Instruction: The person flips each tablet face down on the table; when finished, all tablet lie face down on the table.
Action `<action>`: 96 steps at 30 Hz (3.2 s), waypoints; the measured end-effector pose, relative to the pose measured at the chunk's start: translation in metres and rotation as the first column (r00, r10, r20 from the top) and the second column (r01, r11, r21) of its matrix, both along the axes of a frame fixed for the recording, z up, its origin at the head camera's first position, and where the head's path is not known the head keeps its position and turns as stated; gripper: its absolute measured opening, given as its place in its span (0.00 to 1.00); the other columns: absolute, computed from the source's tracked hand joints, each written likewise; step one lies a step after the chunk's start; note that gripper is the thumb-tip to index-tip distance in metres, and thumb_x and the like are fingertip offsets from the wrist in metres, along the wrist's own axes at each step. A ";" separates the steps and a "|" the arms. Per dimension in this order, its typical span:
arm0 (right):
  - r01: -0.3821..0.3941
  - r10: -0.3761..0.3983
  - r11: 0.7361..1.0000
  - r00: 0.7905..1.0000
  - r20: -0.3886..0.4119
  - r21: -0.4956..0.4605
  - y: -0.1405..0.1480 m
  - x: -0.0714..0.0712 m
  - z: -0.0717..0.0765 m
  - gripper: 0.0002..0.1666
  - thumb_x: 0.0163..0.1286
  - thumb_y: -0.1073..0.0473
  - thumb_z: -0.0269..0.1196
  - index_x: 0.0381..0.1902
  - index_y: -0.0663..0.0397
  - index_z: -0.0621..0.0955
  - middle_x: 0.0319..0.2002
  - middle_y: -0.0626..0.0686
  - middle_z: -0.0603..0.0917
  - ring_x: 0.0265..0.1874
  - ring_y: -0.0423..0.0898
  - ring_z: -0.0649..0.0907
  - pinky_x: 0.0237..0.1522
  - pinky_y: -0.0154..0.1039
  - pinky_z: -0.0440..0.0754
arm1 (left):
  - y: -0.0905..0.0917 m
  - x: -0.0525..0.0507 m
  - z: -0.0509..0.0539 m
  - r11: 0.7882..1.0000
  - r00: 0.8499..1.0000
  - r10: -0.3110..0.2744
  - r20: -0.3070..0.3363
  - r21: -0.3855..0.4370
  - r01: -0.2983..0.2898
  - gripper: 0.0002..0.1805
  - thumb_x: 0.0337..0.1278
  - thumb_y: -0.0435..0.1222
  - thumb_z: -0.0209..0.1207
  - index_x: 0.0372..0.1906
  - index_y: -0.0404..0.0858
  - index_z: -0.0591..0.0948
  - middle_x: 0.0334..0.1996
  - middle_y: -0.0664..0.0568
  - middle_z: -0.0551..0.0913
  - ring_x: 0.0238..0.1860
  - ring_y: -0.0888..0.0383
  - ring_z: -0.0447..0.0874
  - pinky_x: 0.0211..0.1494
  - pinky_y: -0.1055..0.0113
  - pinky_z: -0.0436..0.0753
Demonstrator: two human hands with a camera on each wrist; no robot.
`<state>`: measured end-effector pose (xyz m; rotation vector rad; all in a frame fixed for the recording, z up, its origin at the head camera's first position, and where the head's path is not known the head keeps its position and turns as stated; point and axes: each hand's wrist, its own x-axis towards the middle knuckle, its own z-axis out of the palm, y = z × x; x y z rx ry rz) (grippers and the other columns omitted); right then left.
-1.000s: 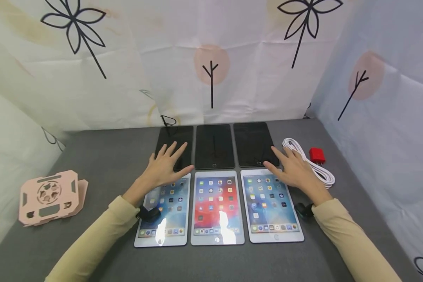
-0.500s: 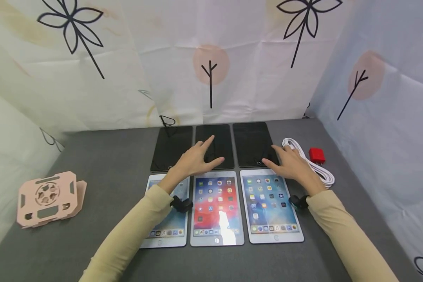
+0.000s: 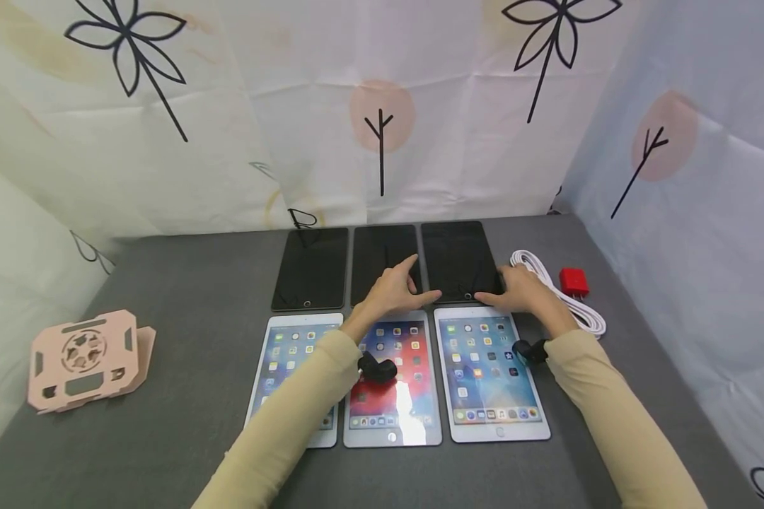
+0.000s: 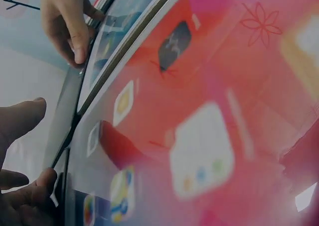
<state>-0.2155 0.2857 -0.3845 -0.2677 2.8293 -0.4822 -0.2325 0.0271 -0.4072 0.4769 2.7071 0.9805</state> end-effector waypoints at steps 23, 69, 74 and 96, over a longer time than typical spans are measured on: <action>0.163 -0.147 0.979 0.980 0.137 -0.118 -0.002 -0.006 -0.004 0.61 0.64 0.46 0.73 0.74 0.83 0.55 0.64 0.83 0.69 0.60 0.73 0.73 0.65 0.68 0.73 | 0.028 0.000 -0.008 0.938 0.992 -0.001 -0.126 -0.345 -0.043 0.47 0.57 0.66 0.64 0.76 0.46 0.70 0.65 0.50 0.79 0.41 0.56 0.82 0.39 0.67 0.82; 0.325 -0.251 0.730 0.946 0.207 -0.601 -0.003 0.010 0.001 0.59 0.68 0.64 0.68 0.83 0.56 0.44 0.66 0.67 0.69 0.53 0.46 0.78 0.66 0.55 0.77 | 0.041 0.009 0.002 0.979 0.999 -0.005 -0.053 -0.204 -0.006 0.36 0.68 0.52 0.62 0.77 0.48 0.69 0.75 0.48 0.69 0.70 0.51 0.75 0.66 0.55 0.80; 0.276 -0.214 0.712 0.961 0.175 -0.645 -0.003 0.013 0.010 0.59 0.67 0.66 0.69 0.84 0.54 0.45 0.57 0.48 0.74 0.43 0.28 0.79 0.50 0.25 0.78 | 0.046 0.013 0.005 0.990 1.000 0.017 -0.017 -0.143 -0.019 0.35 0.68 0.49 0.63 0.77 0.47 0.68 0.74 0.47 0.70 0.73 0.52 0.71 0.71 0.55 0.77; 0.126 -0.193 0.709 0.981 -0.020 -0.694 -0.010 0.024 0.029 0.54 0.65 0.74 0.67 0.82 0.58 0.52 0.56 0.53 0.71 0.38 0.30 0.79 0.43 0.20 0.80 | 0.067 0.018 -0.003 0.998 1.000 0.014 0.015 0.053 -0.015 0.35 0.69 0.42 0.62 0.78 0.43 0.65 0.73 0.48 0.72 0.71 0.53 0.74 0.71 0.60 0.76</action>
